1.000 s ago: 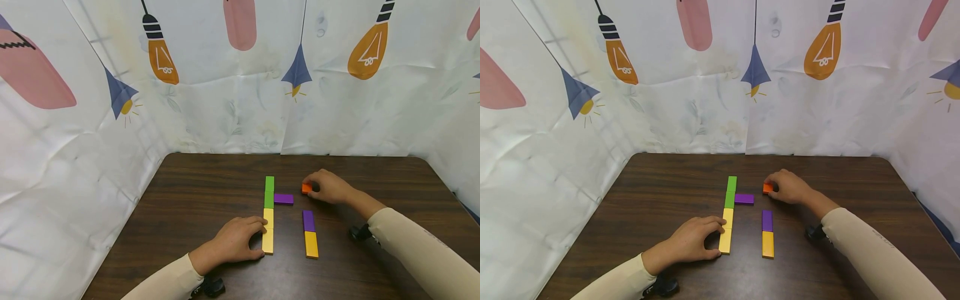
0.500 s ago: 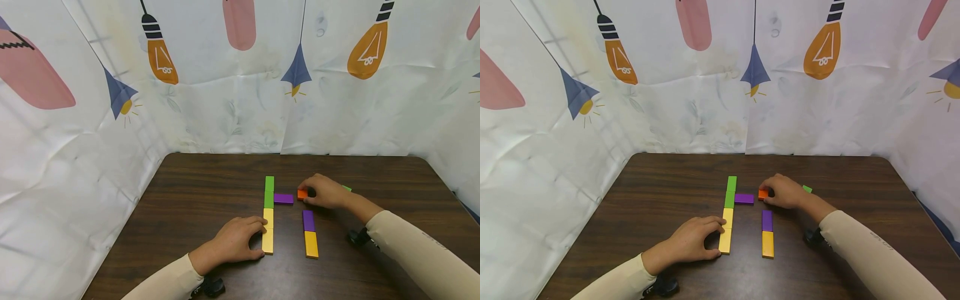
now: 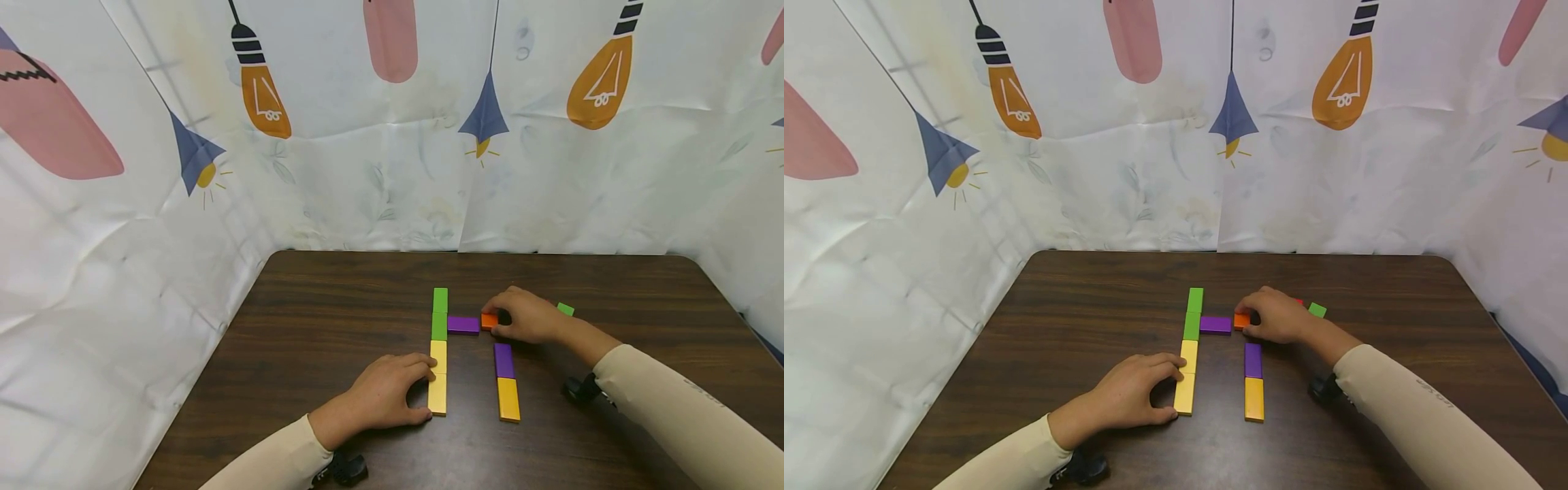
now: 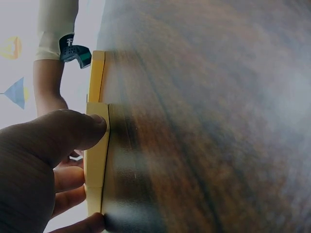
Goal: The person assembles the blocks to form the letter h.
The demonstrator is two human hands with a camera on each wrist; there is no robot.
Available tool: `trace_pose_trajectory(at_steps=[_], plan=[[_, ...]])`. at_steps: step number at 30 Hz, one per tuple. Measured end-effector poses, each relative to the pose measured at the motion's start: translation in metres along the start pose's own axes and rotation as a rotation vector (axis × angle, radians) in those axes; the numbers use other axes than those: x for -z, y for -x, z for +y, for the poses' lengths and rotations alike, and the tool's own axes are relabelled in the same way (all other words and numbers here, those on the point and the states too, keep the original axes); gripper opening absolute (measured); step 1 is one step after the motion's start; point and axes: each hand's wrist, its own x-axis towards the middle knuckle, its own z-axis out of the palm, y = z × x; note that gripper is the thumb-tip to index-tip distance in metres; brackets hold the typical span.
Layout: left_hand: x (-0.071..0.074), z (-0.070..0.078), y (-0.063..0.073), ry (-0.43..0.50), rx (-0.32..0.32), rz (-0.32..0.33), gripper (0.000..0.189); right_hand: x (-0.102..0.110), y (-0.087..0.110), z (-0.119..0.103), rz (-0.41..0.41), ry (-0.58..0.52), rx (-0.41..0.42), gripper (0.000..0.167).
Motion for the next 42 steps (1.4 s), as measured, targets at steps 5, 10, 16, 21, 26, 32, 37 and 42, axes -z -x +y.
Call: trace_pose_trajectory(at_steps=[5,10,16,21,26,32,37,42], plan=[[-0.001,0.0,-0.001,0.006,0.005,-0.008,0.044,0.0,-0.001,-0.001,-0.002,-0.009,0.018,0.033],[0.0,-0.001,-0.001,0.007,0.008,-0.018,0.044,0.0,-0.002,-0.001,-0.004,-0.011,0.032,0.033],[0.001,-0.001,-0.001,0.01,0.013,-0.023,0.045,0.0,-0.002,-0.001,-0.002,-0.019,0.043,0.036],[0.002,0.0,-0.002,0.006,0.01,-0.015,0.044,0.003,0.0,-0.002,-0.006,-0.036,0.013,0.042],[0.002,0.0,-0.001,0.003,0.008,-0.008,0.044,0.007,0.003,0.0,0.002,-0.042,-0.014,0.044],[0.002,0.0,-0.001,0.007,0.014,-0.017,0.044,0.01,0.01,0.006,0.016,-0.039,-0.012,0.045],[0.001,0.0,-0.001,0.013,0.013,-0.023,0.044,0.013,0.017,0.012,0.032,-0.044,-0.029,0.046],[0.001,0.0,-0.001,0.01,0.008,-0.021,0.044,0.016,0.025,0.018,0.059,-0.054,-0.058,0.048]])
